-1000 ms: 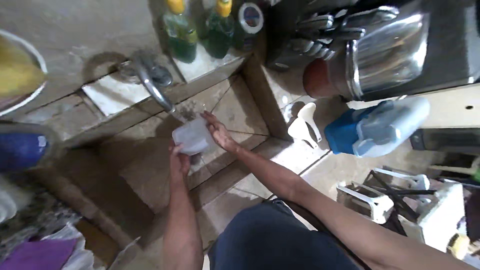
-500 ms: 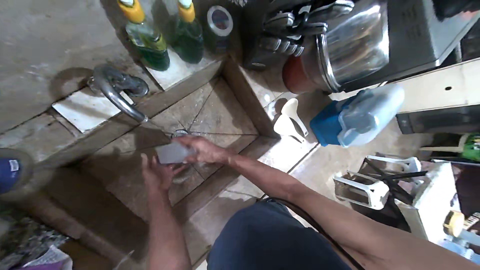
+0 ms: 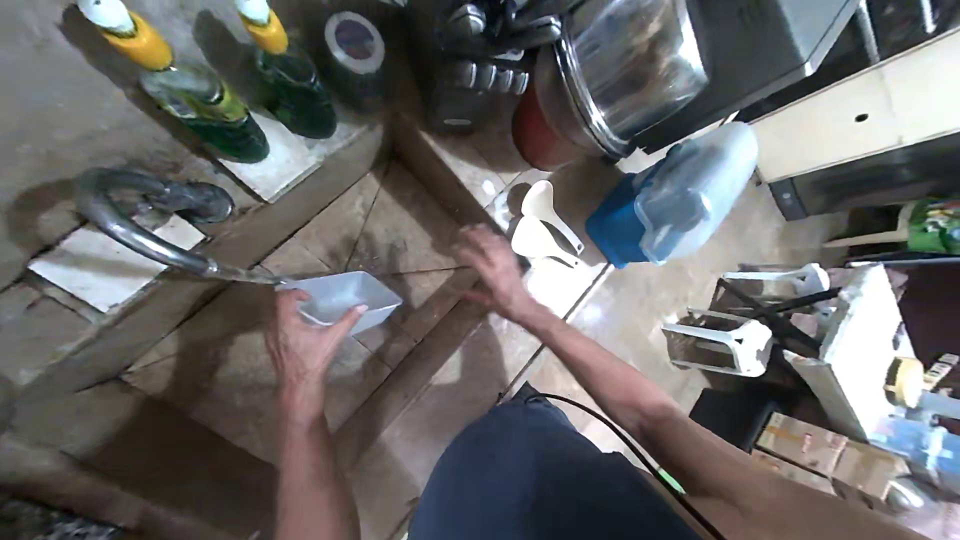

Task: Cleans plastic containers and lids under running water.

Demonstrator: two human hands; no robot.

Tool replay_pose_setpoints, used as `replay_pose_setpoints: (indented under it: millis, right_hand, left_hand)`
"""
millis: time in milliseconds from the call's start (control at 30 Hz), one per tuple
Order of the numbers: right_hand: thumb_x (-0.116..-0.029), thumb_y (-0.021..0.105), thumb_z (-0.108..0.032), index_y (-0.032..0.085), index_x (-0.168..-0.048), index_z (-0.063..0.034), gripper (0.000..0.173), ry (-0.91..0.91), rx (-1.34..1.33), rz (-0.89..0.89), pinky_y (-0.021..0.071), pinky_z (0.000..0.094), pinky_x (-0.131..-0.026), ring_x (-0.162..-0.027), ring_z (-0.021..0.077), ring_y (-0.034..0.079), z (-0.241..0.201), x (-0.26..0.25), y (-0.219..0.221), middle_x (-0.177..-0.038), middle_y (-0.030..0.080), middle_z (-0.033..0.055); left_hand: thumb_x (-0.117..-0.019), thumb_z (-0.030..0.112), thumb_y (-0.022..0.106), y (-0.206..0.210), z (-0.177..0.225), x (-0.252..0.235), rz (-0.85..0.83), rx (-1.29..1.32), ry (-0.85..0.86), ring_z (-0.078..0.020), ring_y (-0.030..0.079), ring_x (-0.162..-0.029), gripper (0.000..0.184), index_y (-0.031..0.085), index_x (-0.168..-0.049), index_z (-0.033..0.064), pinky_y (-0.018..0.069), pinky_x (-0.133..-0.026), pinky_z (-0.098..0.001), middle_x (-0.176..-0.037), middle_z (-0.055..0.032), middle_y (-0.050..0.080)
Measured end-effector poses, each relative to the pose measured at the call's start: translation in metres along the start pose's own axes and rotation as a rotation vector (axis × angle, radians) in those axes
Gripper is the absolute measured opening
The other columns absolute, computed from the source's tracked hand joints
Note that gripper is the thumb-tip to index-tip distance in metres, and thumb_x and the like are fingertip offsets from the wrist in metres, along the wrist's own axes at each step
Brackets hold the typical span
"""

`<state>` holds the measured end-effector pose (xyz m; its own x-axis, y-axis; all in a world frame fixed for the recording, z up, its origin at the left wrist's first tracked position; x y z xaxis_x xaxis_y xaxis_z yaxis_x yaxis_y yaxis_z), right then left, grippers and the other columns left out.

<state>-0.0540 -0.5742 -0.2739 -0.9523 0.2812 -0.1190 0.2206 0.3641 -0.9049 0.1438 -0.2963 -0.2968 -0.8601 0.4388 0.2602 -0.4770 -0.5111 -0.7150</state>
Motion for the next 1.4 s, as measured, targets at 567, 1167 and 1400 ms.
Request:
replay_pose_setpoints:
  millis: [567, 1167, 1400]
  right_hand:
    - [-0.0935, 0.058, 0.0, 0.051, -0.135, 0.0003, 0.042, 0.554, -0.058, 0.016, 0.0563, 0.061, -0.083, -0.103, 0.0429, 0.068, 0.152, 0.084, -0.087, -0.118, 0.065, 0.0262]
    - [-0.0985, 0.067, -0.041, 0.064, -0.136, -0.0144, 0.046, 0.444, 0.205, -0.172, 0.0552, 0.0649, -0.087, -0.113, 0.0412, 0.066, 0.123, -0.013, -0.109, -0.137, 0.061, 0.0189]
    - [-0.0927, 0.067, -0.052, 0.064, -0.134, -0.0033, 0.064, 0.43, 0.113, -0.034, 0.0433, 0.0629, -0.107, -0.128, 0.049, 0.055, 0.129, -0.018, -0.093, -0.137, 0.057, 0.0328]
  left_hand:
    - [-0.0548, 0.048, 0.099, 0.056, 0.174, -0.052, -0.067, 0.241, 0.654, -0.0407, 0.043, -0.142, 0.095, 0.055, -0.122, -0.0033, 0.0414, -0.116, -0.049, -0.153, -0.0312, 0.039]
    - [-0.076, 0.008, 0.087, 0.123, 0.247, -0.093, -0.31, 0.073, 0.568, -0.027, 0.058, -0.132, 0.104, 0.03, -0.163, 0.022, 0.0492, -0.111, -0.0487, -0.15, -0.0099, 0.056]
    - [-0.0983, 0.015, 0.068, -0.009, 0.017, 0.071, 0.197, 0.381, 0.008, -0.0214, 0.058, -0.132, 0.047, 0.056, -0.143, 0.0031, 0.0493, -0.111, -0.0421, -0.148, -0.0119, 0.057]
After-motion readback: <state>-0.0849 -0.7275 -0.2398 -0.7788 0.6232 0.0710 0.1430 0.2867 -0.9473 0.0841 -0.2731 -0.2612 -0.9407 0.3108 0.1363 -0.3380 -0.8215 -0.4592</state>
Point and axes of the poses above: each hand's wrist, its own x-axis away from the middle knuckle, its own y-axis out of the palm, z = x × y, the point moved 5 cm from there along -x, towards the middle knuckle
